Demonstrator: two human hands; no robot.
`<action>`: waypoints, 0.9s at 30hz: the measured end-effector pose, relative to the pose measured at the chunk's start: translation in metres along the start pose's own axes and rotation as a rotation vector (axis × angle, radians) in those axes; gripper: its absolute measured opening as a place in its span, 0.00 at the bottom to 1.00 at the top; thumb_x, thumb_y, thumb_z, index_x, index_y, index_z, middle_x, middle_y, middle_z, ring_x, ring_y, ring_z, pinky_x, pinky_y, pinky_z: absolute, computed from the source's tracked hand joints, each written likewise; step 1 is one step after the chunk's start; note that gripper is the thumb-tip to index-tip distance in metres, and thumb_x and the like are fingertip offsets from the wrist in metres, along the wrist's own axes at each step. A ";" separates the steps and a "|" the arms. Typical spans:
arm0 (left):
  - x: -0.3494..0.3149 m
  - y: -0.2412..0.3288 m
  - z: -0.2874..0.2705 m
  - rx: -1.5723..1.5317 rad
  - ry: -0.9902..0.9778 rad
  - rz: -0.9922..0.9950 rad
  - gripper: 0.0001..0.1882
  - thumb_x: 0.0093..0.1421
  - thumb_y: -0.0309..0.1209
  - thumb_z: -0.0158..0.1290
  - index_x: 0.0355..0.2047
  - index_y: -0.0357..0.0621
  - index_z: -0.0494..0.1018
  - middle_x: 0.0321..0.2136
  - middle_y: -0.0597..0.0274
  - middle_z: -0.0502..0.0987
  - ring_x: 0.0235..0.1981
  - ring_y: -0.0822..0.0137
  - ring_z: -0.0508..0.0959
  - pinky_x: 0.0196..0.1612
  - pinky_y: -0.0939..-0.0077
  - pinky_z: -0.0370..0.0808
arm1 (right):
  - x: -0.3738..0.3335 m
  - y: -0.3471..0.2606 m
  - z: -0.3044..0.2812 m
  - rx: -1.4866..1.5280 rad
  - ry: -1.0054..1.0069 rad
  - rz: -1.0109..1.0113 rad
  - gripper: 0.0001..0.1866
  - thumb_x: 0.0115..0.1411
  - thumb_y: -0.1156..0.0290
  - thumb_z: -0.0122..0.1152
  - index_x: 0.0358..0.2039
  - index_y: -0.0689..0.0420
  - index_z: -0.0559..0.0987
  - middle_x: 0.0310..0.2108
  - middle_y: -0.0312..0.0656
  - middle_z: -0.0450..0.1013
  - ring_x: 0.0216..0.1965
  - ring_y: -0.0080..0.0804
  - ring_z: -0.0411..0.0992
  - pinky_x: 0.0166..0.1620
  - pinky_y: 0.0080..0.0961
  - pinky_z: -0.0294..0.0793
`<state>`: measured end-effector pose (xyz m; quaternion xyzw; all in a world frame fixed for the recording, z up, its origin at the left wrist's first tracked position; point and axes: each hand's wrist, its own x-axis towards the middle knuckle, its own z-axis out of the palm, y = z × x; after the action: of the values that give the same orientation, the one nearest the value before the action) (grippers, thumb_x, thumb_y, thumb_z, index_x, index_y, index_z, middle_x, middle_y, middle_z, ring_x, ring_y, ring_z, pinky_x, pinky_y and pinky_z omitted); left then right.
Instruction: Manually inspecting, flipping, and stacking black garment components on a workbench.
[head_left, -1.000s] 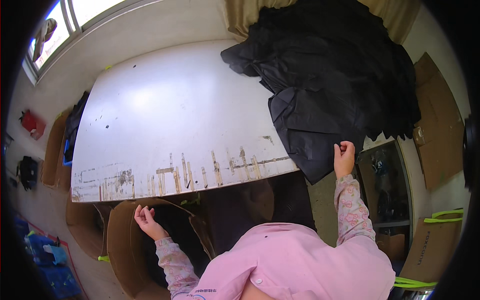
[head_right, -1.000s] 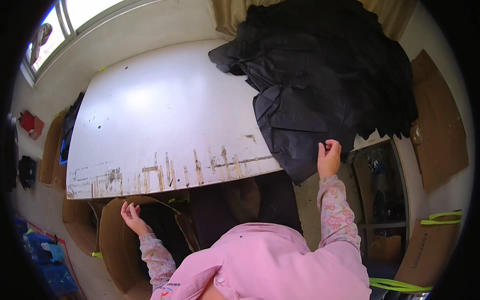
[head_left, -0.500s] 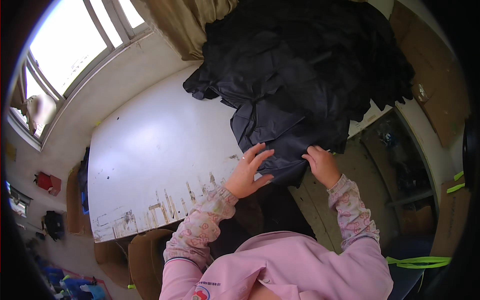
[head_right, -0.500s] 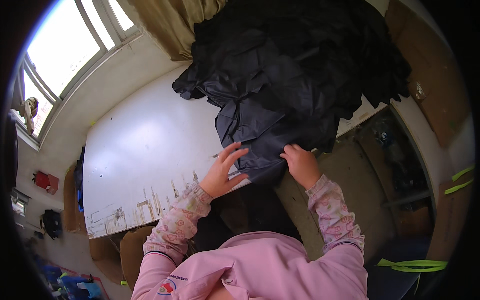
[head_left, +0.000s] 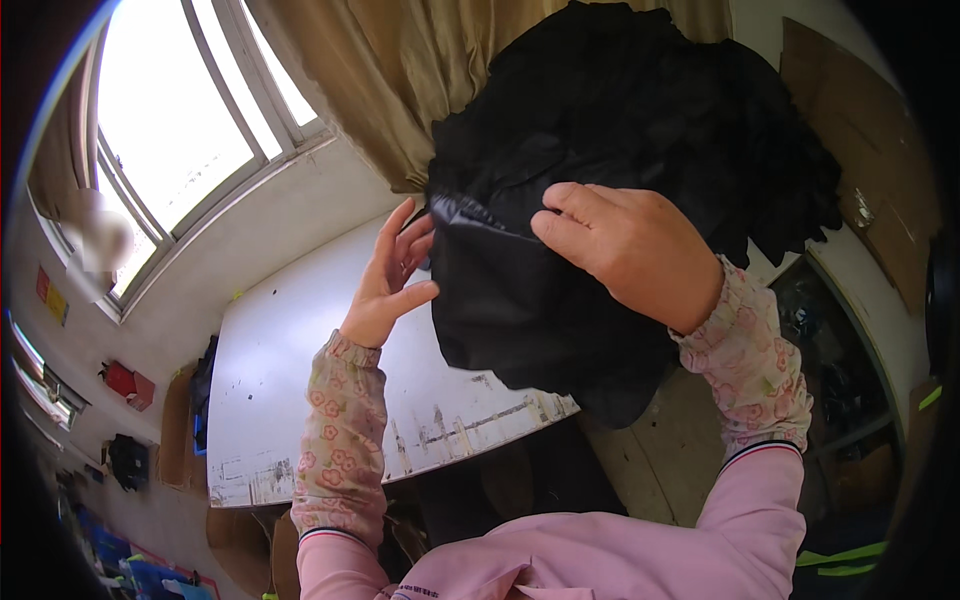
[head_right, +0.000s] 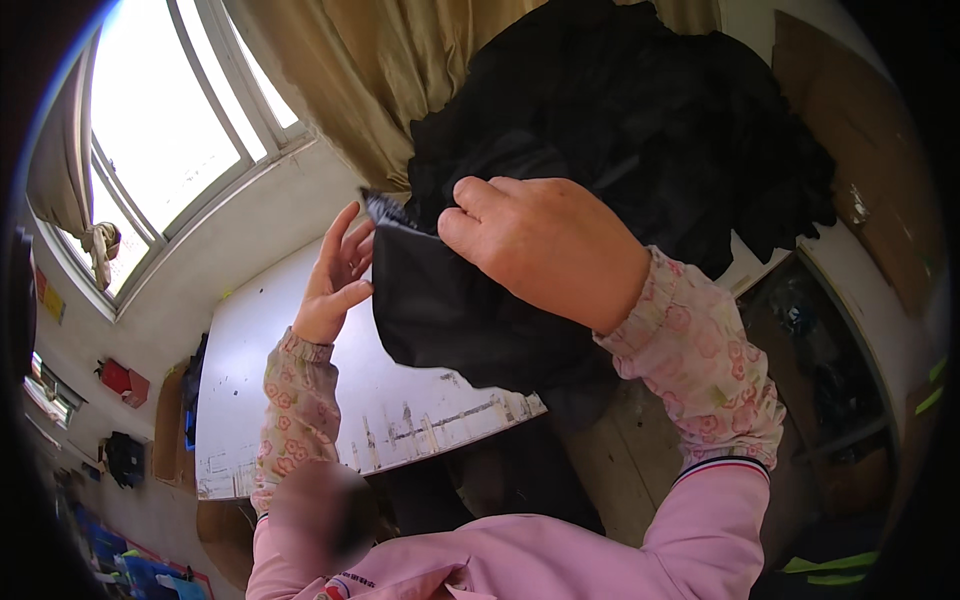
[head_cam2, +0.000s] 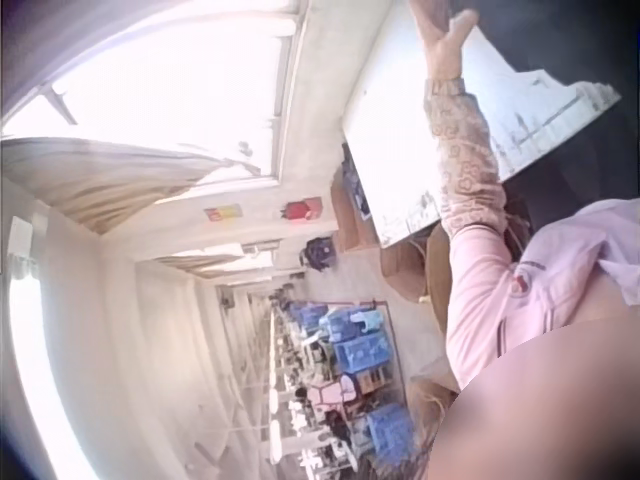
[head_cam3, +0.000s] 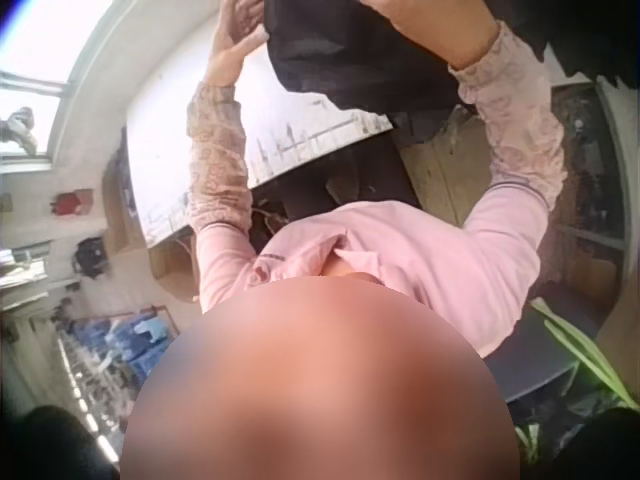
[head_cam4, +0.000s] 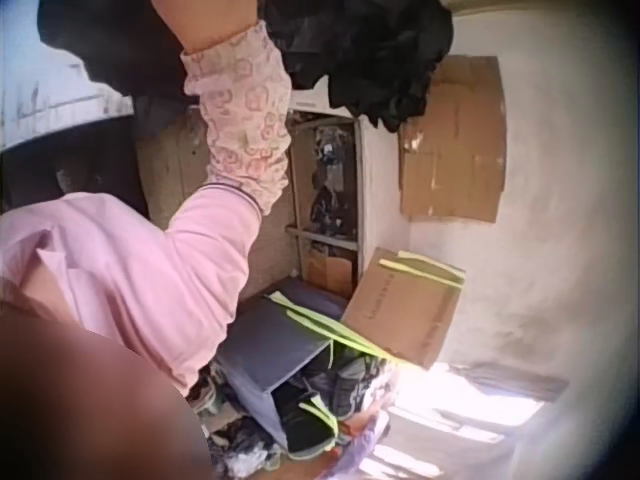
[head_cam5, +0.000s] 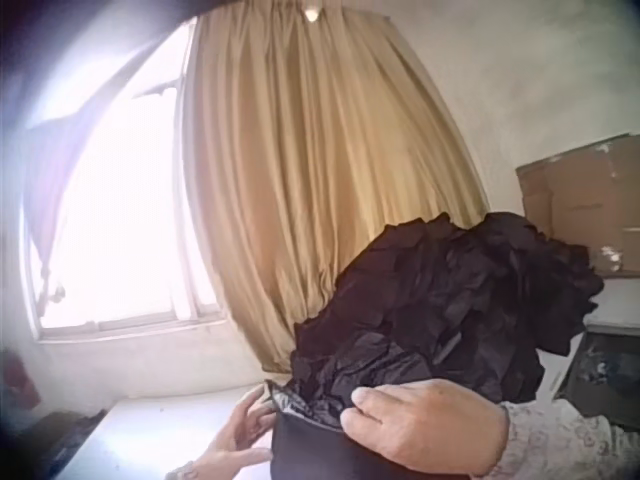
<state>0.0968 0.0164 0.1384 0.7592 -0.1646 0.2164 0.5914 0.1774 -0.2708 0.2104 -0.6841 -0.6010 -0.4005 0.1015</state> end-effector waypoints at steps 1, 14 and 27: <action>-0.007 0.006 -0.004 -0.204 -0.079 -0.105 0.53 0.48 0.31 0.67 0.68 0.40 0.47 0.63 0.52 0.59 0.66 0.62 0.57 0.68 0.68 0.48 | 0.005 0.001 0.003 0.049 0.081 -0.025 0.12 0.50 0.78 0.57 0.37 0.60 0.76 0.37 0.44 0.73 0.35 0.39 0.76 0.34 0.28 0.77; -0.133 -0.049 0.044 -0.759 0.558 -0.204 0.26 0.65 0.29 0.38 0.63 0.35 0.57 0.60 0.49 0.64 0.61 0.57 0.65 0.65 0.63 0.60 | 0.017 -0.088 0.169 0.709 0.338 0.476 0.21 0.57 0.71 0.60 0.52 0.58 0.71 0.50 0.47 0.70 0.50 0.47 0.71 0.50 0.34 0.72; -0.193 -0.070 0.052 -0.565 0.270 -0.188 0.40 0.59 0.25 0.54 0.68 0.39 0.48 0.59 0.57 0.63 0.58 0.64 0.65 0.63 0.72 0.58 | -0.070 -0.212 0.252 1.150 -0.136 0.589 0.27 0.52 0.79 0.58 0.55 0.58 0.68 0.41 0.49 0.74 0.45 0.51 0.74 0.50 0.37 0.74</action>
<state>-0.0254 -0.0179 -0.0312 0.5414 -0.0673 0.2053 0.8125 0.0959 -0.1122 -0.0753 -0.6805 -0.5120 0.0742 0.5189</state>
